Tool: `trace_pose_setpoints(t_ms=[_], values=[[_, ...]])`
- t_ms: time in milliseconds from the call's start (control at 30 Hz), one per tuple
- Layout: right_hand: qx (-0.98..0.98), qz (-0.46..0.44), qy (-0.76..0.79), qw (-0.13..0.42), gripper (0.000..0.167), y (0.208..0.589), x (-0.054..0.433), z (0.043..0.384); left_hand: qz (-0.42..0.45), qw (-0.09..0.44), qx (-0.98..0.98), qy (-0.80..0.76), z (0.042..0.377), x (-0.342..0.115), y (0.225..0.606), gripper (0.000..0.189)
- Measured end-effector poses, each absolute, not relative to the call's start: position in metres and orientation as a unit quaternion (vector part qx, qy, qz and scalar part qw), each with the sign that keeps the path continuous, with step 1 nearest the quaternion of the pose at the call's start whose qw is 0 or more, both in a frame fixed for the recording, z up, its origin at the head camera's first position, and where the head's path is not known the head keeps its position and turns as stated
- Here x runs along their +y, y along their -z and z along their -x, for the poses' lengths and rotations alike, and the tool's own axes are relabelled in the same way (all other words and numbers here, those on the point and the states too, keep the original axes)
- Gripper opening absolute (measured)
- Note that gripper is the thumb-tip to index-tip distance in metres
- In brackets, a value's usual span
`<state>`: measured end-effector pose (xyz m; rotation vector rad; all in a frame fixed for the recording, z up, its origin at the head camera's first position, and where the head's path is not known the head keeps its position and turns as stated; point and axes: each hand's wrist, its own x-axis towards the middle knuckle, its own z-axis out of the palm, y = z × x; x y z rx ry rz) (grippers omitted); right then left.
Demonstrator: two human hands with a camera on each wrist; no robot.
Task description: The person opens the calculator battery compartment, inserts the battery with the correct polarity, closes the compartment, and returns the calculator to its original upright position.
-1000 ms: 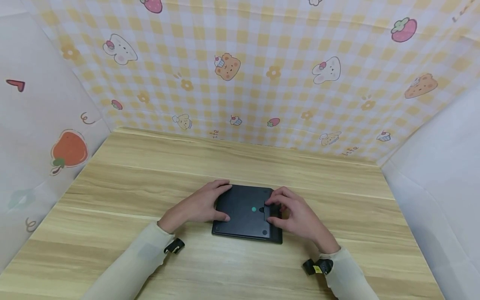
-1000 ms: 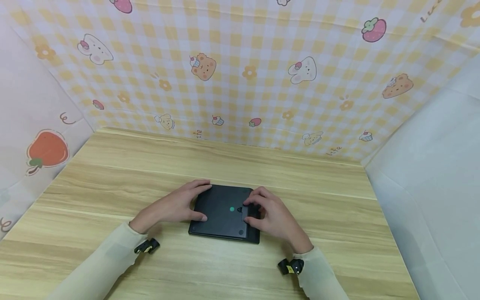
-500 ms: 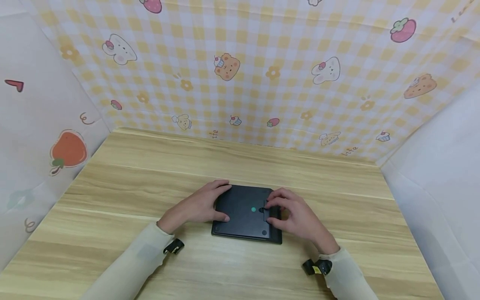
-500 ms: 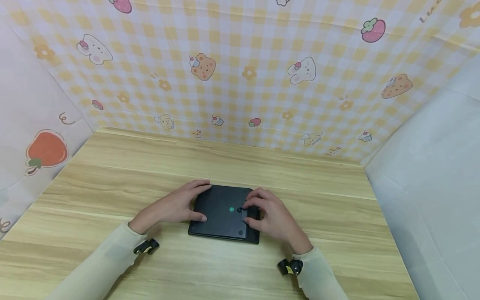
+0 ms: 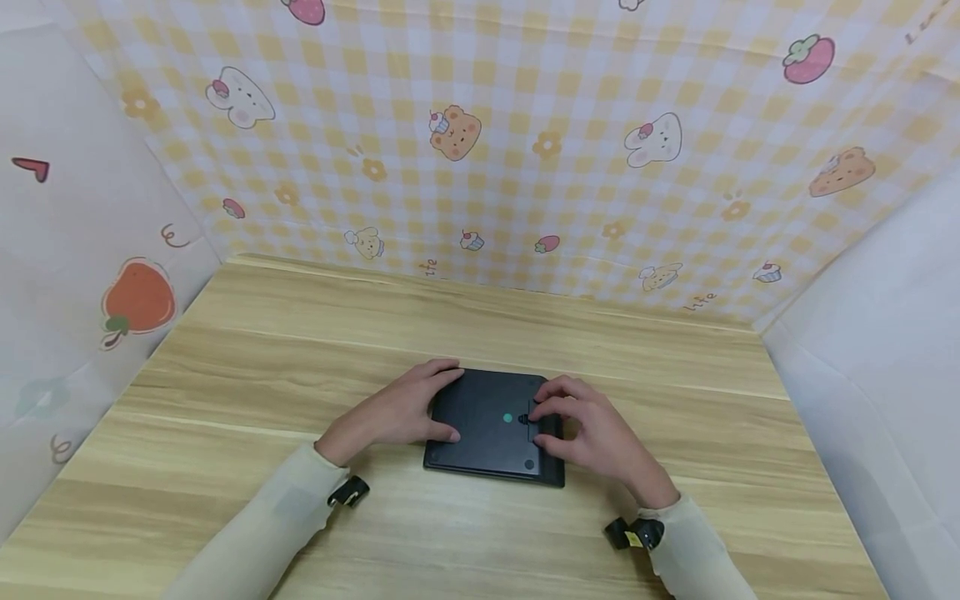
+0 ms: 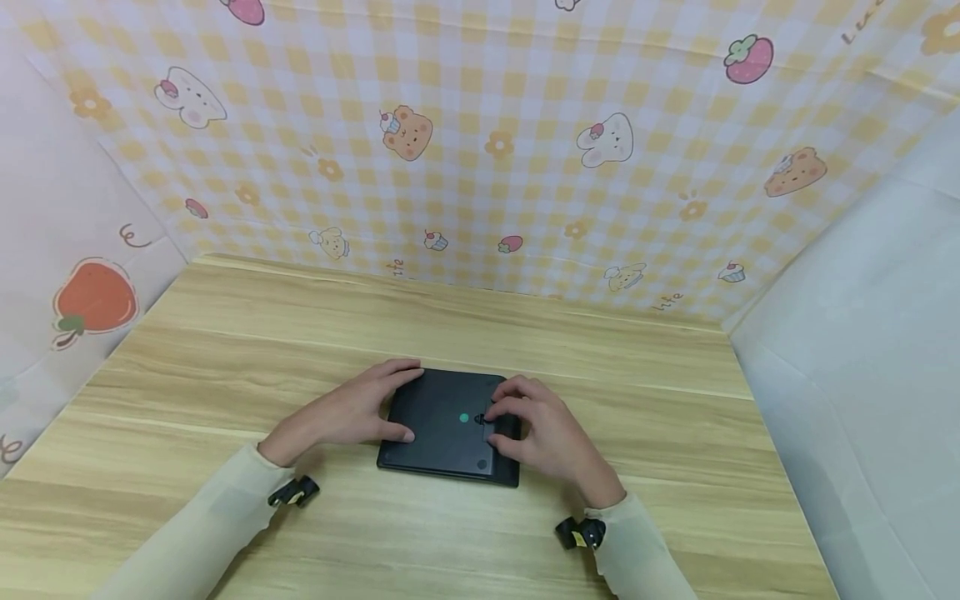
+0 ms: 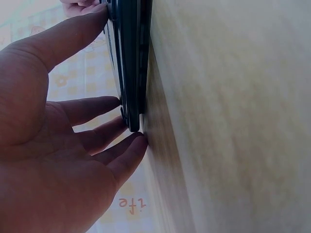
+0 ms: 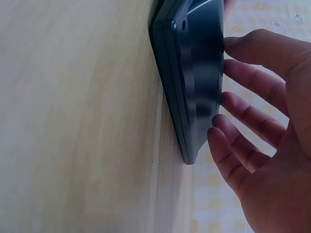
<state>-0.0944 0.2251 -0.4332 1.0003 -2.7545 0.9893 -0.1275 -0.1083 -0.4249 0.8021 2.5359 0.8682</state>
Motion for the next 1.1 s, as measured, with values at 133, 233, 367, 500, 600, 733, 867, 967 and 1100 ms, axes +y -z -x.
trace_pose_setpoints(t_ms=[133, 233, 367, 500, 600, 733, 867, 967, 1100], values=[[-0.891, -0.324, -0.316, 0.025, 0.021, 0.4327, 0.2249, 0.0941, -0.284, 0.171, 0.893, -0.305, 0.1279, -0.1084, 0.4250, 0.093], [-0.894, -0.321, -0.312, 0.025, 0.020, 0.4318, 0.2245, 0.0938, -0.283, 0.172, 0.892, -0.306, 0.1277, -0.1085, 0.4246, 0.093], [-0.897, -0.315, -0.310, 0.023, 0.021, 0.4311, 0.2238, 0.0938, -0.281, 0.173, 0.893, -0.306, 0.1276, -0.1083, 0.4238, 0.093], [-0.898, -0.311, -0.310, 0.020, 0.021, 0.4313, 0.2233, 0.0940, -0.278, 0.174, 0.894, -0.306, 0.1277, -0.1079, 0.4233, 0.093], [-0.898, -0.310, -0.311, 0.017, 0.022, 0.4316, 0.2232, 0.0941, -0.278, 0.174, 0.894, -0.307, 0.1277, -0.1076, 0.4234, 0.093], [-0.899, -0.309, -0.312, 0.015, 0.021, 0.4319, 0.2231, 0.0940, -0.277, 0.175, 0.893, -0.308, 0.1274, -0.1075, 0.4237, 0.093], [-0.900, -0.307, -0.309, 0.014, 0.021, 0.4321, 0.2232, 0.0936, -0.275, 0.176, 0.894, -0.307, 0.1270, -0.1075, 0.4238, 0.093], [-0.901, -0.305, -0.308, 0.012, 0.021, 0.4321, 0.2231, 0.0934, -0.274, 0.176, 0.894, -0.307, 0.1269, -0.1075, 0.4238, 0.093], [-0.901, -0.304, -0.309, 0.011, 0.021, 0.4319, 0.2230, 0.0932, -0.275, 0.176, 0.894, -0.307, 0.1271, -0.1075, 0.4238, 0.093]])
